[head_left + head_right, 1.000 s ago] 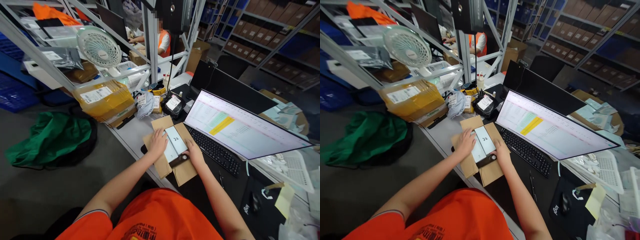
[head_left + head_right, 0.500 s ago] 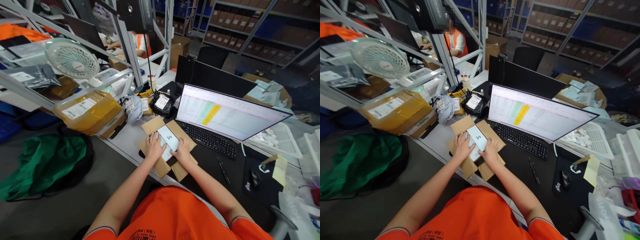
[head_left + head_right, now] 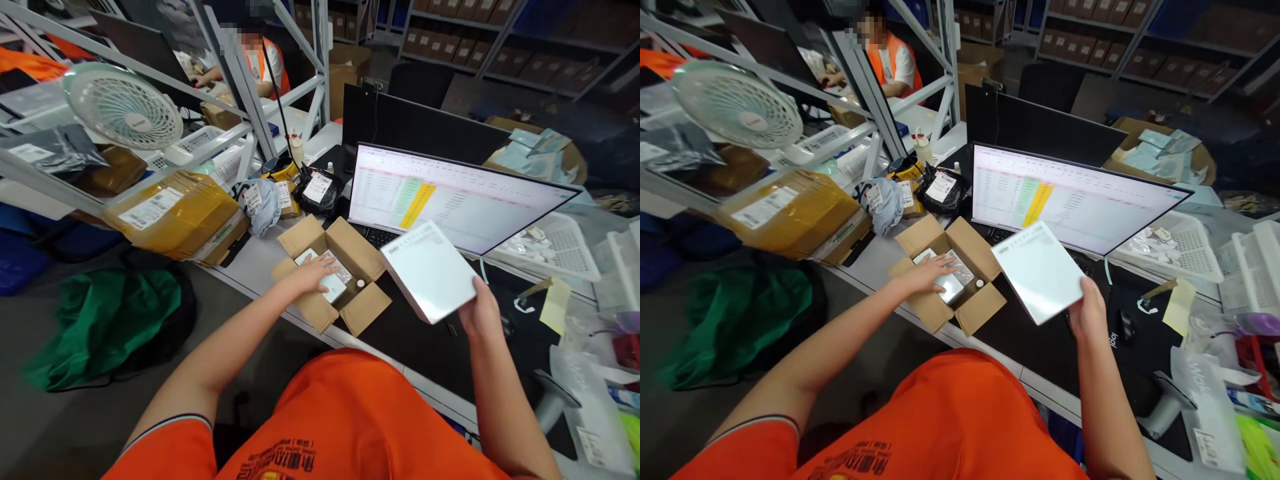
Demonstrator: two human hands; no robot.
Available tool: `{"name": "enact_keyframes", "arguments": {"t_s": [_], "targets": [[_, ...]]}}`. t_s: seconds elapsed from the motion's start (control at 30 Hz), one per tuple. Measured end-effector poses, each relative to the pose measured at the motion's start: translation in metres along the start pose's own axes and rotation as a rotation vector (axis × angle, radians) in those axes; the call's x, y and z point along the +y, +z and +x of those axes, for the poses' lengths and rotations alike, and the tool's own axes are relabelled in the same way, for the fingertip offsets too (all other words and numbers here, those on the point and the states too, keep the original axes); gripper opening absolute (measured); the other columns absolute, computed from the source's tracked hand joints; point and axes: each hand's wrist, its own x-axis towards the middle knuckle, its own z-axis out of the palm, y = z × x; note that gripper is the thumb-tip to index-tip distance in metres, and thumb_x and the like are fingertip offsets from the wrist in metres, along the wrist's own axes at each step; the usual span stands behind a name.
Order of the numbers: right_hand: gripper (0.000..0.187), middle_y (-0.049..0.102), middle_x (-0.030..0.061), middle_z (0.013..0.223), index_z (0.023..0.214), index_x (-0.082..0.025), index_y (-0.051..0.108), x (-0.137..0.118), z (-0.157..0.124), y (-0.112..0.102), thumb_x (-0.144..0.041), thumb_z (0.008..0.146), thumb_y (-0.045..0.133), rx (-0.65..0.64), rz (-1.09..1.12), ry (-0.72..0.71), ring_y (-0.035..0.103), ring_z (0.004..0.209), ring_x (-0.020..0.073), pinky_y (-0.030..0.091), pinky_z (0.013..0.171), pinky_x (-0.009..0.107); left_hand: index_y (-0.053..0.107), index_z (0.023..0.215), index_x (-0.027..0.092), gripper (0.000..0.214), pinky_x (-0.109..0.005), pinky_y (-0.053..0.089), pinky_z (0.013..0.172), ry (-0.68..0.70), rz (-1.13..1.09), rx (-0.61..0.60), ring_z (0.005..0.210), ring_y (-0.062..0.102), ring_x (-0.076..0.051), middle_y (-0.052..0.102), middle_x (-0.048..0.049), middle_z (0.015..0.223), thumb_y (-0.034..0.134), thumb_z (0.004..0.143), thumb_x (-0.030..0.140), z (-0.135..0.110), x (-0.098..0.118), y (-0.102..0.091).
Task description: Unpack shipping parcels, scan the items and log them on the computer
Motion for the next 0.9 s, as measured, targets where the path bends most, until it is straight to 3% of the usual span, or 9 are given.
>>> {"name": "enact_keyframes", "arguments": {"t_s": [0.1,0.2,0.3,0.37,0.47,0.57,0.67,0.73,0.9], "targets": [[0.045,0.073,0.0081,0.094,0.097,-0.021,0.067,0.046,-0.012,-0.063,-0.058,0.071,0.067,0.137,-0.134,0.178,0.071,0.084,0.0253,0.061,0.067,0.040,0.052,0.151,0.035,0.099,-0.068,0.013,0.123,0.084,0.002,-0.081,0.155,0.029,-0.041,0.037,-0.0143,0.166,0.096,0.061,0.038,0.019,-0.006,-0.007],[0.042,0.070,0.0070,0.078,0.083,-0.025,0.065,0.089,-0.033,-0.106,-0.064,0.067,0.062,0.057,-0.444,0.249,0.070,0.073,0.0285,0.061,0.060,0.046,0.054,0.149,0.035,0.101,-0.066,0.014,0.124,0.170,0.018,-0.081,0.151,0.037,-0.040,0.039,-0.0154,0.164,0.098,0.058,0.034,0.036,0.000,-0.009],[0.040,0.070,0.0101,0.083,0.075,-0.025,0.066,0.104,-0.044,-0.122,-0.063,0.061,0.069,0.015,-0.716,0.171,0.071,0.086,0.0337,0.060,0.078,0.058,0.056,0.146,0.037,0.078,-0.053,0.017,0.128,0.222,-0.010,0.007,0.146,0.048,-0.032,0.048,-0.0110,0.160,0.088,0.075,0.031,0.043,0.006,-0.009],[0.038,0.071,0.0149,0.100,0.081,-0.023,0.070,0.094,-0.044,-0.113,-0.056,0.063,0.071,0.026,-0.843,0.012,0.068,0.104,0.0363,0.054,0.096,0.062,0.056,0.145,0.037,0.062,-0.045,0.021,0.128,0.224,-0.034,0.057,0.145,0.050,-0.026,0.054,-0.0086,0.156,0.077,0.087,0.031,0.043,0.006,-0.008],[0.039,0.071,0.0149,0.116,0.109,-0.020,0.072,0.064,-0.041,-0.061,-0.046,0.083,0.060,-0.161,-0.871,-0.261,0.068,0.108,0.0294,0.053,0.101,0.053,0.056,0.145,0.032,0.061,-0.045,0.020,0.128,0.276,-0.003,0.048,0.148,0.045,-0.028,0.053,-0.0113,0.156,0.075,0.087,0.037,0.043,0.001,-0.008],[0.033,0.074,0.0098,0.114,0.119,-0.023,0.071,0.034,-0.044,0.029,-0.031,0.096,0.049,-0.546,-0.823,-0.420,0.071,0.100,0.0211,0.056,0.097,0.039,0.058,0.142,0.025,0.079,-0.050,0.019,0.127,0.354,0.083,-0.015,0.149,0.041,-0.035,0.051,-0.0169,0.155,0.088,0.070,0.039,0.044,-0.002,-0.012],[0.033,0.074,0.0118,0.121,0.118,-0.020,0.073,0.024,-0.047,0.124,-0.018,0.097,0.048,-0.960,-1.202,-0.480,0.068,0.115,0.0219,0.053,0.101,0.035,0.065,0.126,0.021,0.068,-0.046,0.034,0.120,0.333,0.137,-0.046,0.134,0.055,-0.036,0.064,-0.0173,0.136,0.090,0.062,0.023,0.043,0.002,-0.025],[0.032,0.075,0.0184,0.115,0.113,-0.014,0.074,0.029,-0.047,0.173,-0.012,0.096,0.048,-1.058,-1.463,-0.401,0.071,0.113,0.0272,0.056,0.094,0.039,0.067,0.116,0.022,0.056,-0.043,0.040,0.114,0.286,0.149,-0.031,0.125,0.060,-0.033,0.068,-0.0149,0.124,0.083,0.064,0.013,0.037,0.007,-0.037],[0.027,0.074,0.0289,0.107,0.108,-0.006,0.075,0.052,-0.033,0.221,-0.021,0.090,0.061,-1.139,-1.565,-0.309,0.073,0.105,0.0378,0.059,0.084,0.052,0.064,0.127,0.027,0.053,-0.050,0.033,0.123,0.164,0.093,0.140,0.134,0.055,-0.030,0.064,-0.0113,0.137,0.060,0.077,0.009,-0.017,0.013,-0.063]]}}
